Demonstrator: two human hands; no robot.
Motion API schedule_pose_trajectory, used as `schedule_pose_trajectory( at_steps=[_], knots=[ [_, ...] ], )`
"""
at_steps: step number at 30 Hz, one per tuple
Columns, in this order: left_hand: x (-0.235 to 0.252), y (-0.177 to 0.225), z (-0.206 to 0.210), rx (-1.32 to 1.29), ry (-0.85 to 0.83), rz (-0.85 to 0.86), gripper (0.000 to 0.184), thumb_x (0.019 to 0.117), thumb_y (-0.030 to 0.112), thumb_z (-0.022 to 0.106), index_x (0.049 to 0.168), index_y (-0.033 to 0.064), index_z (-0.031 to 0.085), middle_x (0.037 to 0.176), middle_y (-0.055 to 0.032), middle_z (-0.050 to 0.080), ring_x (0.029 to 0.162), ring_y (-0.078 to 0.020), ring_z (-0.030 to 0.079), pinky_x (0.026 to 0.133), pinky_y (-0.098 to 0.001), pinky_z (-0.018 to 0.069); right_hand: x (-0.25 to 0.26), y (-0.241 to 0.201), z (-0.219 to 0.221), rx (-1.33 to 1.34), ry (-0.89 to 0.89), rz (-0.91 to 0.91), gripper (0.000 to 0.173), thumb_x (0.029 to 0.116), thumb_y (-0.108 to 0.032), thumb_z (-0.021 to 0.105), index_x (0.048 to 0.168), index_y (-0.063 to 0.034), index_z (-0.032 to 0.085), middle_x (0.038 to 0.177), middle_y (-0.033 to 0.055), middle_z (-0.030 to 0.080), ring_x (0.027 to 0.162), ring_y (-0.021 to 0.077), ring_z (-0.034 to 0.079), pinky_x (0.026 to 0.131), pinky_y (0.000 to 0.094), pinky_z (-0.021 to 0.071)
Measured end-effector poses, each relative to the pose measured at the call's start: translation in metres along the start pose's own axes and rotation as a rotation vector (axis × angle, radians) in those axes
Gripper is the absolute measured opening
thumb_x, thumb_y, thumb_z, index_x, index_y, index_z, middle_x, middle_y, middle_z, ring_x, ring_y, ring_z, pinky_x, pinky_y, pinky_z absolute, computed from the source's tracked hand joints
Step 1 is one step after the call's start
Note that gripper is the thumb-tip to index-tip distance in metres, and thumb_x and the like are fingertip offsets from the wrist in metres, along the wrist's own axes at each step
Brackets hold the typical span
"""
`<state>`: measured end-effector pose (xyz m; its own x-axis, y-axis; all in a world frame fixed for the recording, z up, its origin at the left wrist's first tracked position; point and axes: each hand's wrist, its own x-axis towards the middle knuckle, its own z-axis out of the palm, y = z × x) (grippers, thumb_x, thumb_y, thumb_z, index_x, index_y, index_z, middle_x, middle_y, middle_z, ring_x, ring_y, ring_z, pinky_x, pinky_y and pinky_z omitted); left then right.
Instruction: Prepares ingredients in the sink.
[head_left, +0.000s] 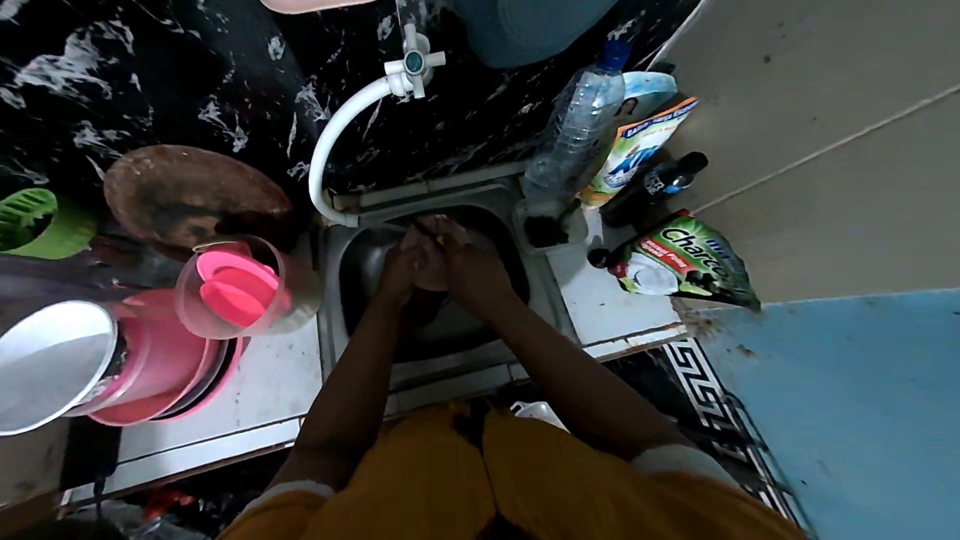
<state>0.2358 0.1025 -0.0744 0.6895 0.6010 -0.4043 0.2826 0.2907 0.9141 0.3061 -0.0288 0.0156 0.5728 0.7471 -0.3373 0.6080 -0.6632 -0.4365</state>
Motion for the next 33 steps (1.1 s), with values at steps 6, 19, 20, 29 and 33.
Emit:
schedule_pose_trajectory(
  at_steps=[6,19,20,29,33],
  knots=[
    [0.002,0.003,-0.004,-0.076,0.116,-0.040,0.022,0.0968,0.007,0.050,0.117,0.0018,0.058,0.094,-0.0071,0.060,0.079,-0.0139,0.060,0.071,-0.0346,0.0533,-0.008,0.012,0.003,0.082,-0.181,0.139,0.051,0.1096,-0.025,0.045,0.159,-0.0164,0.036,0.127,0.0232,0.065,0.113,0.0416,0.066,0.095,0.0577,0.0528],
    [0.006,0.001,-0.002,-0.552,0.108,0.022,0.024,0.1078,0.022,0.036,0.100,0.0142,0.057,0.082,0.0009,0.062,0.074,-0.0091,0.062,0.066,-0.0298,0.0553,-0.056,0.064,0.059,0.210,-0.167,0.185,0.053,0.1103,-0.026,0.042,0.162,-0.0171,0.032,0.141,0.0184,0.060,0.118,0.0360,0.066,0.100,0.0525,0.0519],
    [0.009,-0.002,-0.005,-0.545,0.100,0.027,0.024,0.1083,0.023,0.036,0.101,0.0137,0.057,0.083,0.0005,0.062,0.075,-0.0093,0.062,0.068,-0.0299,0.0552,-0.058,0.070,0.060,0.231,-0.165,0.180,0.053,0.1104,-0.027,0.042,0.162,-0.0181,0.032,0.142,0.0173,0.060,0.120,0.0348,0.065,0.102,0.0521,0.0510],
    [0.003,-0.013,-0.019,-0.759,-0.146,0.069,0.037,0.1069,0.027,0.031,0.091,0.0182,0.063,0.083,0.0007,0.070,0.075,-0.0099,0.068,0.066,-0.0302,0.0595,-0.023,0.087,0.049,0.690,0.143,0.241,0.046,0.1048,-0.022,0.056,0.147,-0.0082,0.047,0.115,0.0192,0.066,0.090,0.0283,0.068,0.079,0.0461,0.0581],
    [-0.003,-0.019,-0.023,-0.774,-0.120,0.082,0.039,0.1050,0.026,0.029,0.088,0.0194,0.063,0.079,0.0021,0.069,0.072,-0.0080,0.068,0.064,-0.0279,0.0585,-0.015,0.060,0.038,0.462,0.028,0.162,0.048,0.1089,-0.026,0.049,0.155,-0.0133,0.041,0.125,0.0211,0.066,0.104,0.0350,0.070,0.091,0.0523,0.0570]
  ],
)
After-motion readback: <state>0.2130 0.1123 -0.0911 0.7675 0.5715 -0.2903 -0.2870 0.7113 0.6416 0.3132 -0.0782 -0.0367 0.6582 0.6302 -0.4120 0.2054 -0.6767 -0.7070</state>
